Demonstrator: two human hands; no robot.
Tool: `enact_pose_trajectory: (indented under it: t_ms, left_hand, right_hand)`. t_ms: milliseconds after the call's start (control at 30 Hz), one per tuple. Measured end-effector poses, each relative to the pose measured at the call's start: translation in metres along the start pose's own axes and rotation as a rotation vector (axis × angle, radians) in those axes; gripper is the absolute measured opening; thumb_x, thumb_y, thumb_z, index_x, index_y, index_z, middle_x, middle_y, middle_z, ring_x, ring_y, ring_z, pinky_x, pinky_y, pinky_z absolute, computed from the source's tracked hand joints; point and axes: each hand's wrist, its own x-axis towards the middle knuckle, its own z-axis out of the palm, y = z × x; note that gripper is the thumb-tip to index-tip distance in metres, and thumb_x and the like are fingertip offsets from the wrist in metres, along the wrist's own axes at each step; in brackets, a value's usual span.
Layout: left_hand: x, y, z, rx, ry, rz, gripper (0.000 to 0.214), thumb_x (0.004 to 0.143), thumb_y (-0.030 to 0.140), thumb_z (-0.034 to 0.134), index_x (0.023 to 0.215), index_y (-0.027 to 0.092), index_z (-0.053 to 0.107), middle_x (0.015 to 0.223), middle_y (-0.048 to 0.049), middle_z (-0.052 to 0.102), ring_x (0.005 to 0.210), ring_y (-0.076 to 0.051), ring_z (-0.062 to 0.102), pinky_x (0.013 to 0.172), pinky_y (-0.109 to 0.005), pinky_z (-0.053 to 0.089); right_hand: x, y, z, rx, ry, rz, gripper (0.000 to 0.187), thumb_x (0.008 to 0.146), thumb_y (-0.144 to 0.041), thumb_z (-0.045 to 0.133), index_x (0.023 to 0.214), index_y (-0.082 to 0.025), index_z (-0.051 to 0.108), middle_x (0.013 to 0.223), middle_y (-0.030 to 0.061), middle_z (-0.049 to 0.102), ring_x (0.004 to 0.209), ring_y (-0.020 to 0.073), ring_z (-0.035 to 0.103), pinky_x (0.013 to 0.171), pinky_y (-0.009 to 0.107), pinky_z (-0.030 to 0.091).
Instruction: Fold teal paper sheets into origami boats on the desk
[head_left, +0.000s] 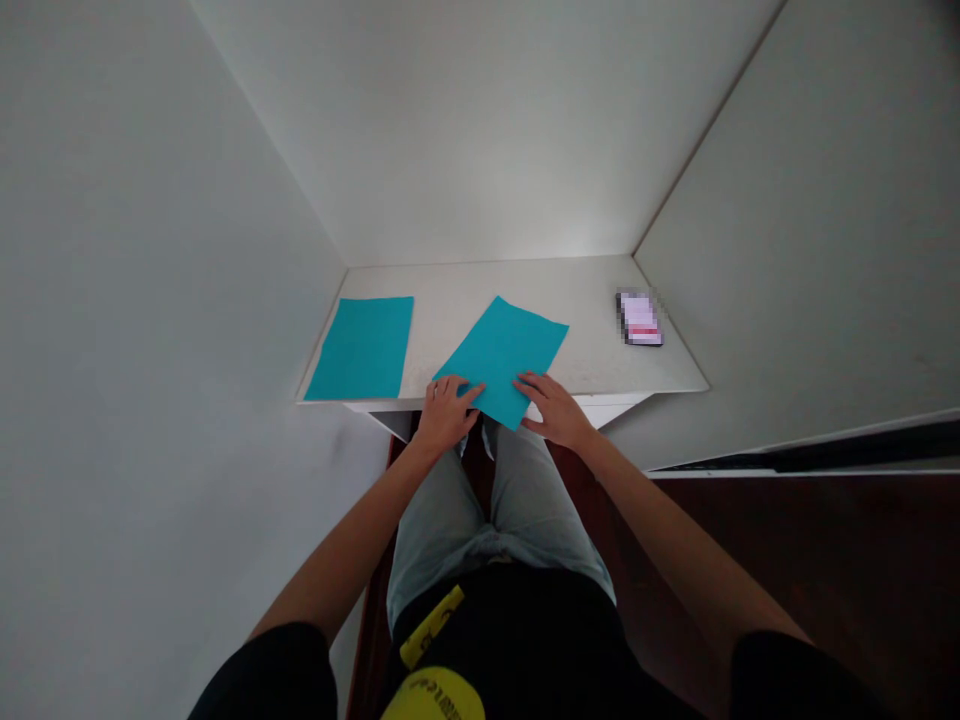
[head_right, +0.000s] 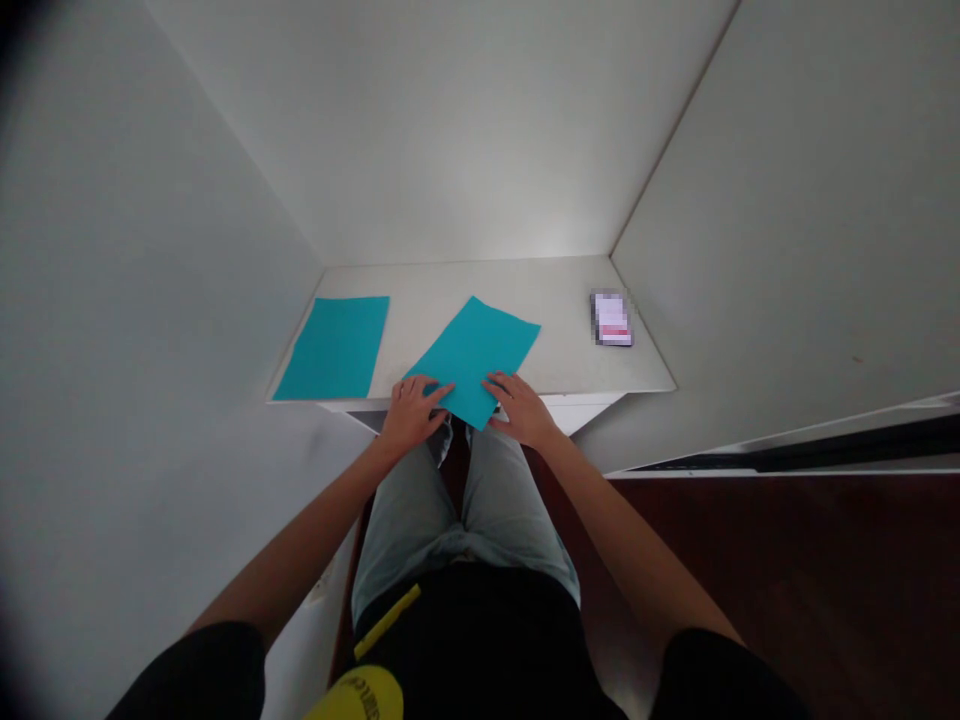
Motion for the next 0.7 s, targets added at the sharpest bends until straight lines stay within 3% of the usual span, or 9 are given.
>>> enact_pose_trajectory:
  t_ms: [167,300,533,700]
  left_hand:
    - [-0.006,-0.025,0.002,-0.107,0.051,0.039,0.069,0.099,0.038,0.066,0.164,0.023,0.051,0.168,-0.0106,0.052,0.162,-0.031,0.039,0.133,-0.048,0.032]
    - [-0.011,-0.048,0.0,-0.218,0.034,0.081,0.069,0.093,0.035,0.073,0.159,0.021,0.056,0.165,-0.0095,0.058,0.16,-0.029,0.045,0.131,-0.046,0.037]
    - [0.0,-0.048,-0.01,-0.484,0.146,0.004,0.04,0.098,0.045,0.071,0.133,0.025,0.073,0.142,-0.0094,0.075,0.138,-0.027,0.066,0.121,-0.045,0.05]
    - [0.032,-0.042,-0.007,-0.579,0.099,-0.1,0.028,0.104,0.047,0.062,0.099,0.022,0.074,0.099,-0.0055,0.081,0.096,-0.024,0.075,0.092,-0.037,0.059]
  right_hand:
    - [0.001,0.009,-0.015,0.07,0.047,0.035,0.041,0.108,-0.038,0.051,0.138,-0.026,0.075,0.146,0.0141,0.07,0.141,0.0337,0.061,0.122,0.056,0.047]
    - [-0.001,0.009,-0.031,0.24,0.044,0.017,0.046,0.113,-0.047,0.04,0.123,-0.027,0.08,0.133,0.0116,0.077,0.129,0.0295,0.07,0.115,0.05,0.054]
    - [0.001,0.013,-0.035,0.452,0.147,0.276,0.061,0.108,-0.066,0.041,0.127,-0.022,0.078,0.115,0.0103,0.082,0.109,0.034,0.075,0.099,0.05,0.062]
    - [0.018,0.029,-0.031,0.519,0.293,0.414,0.058,0.106,-0.066,0.045,0.126,-0.019,0.073,0.11,0.0107,0.081,0.099,0.0319,0.075,0.091,0.048,0.063]
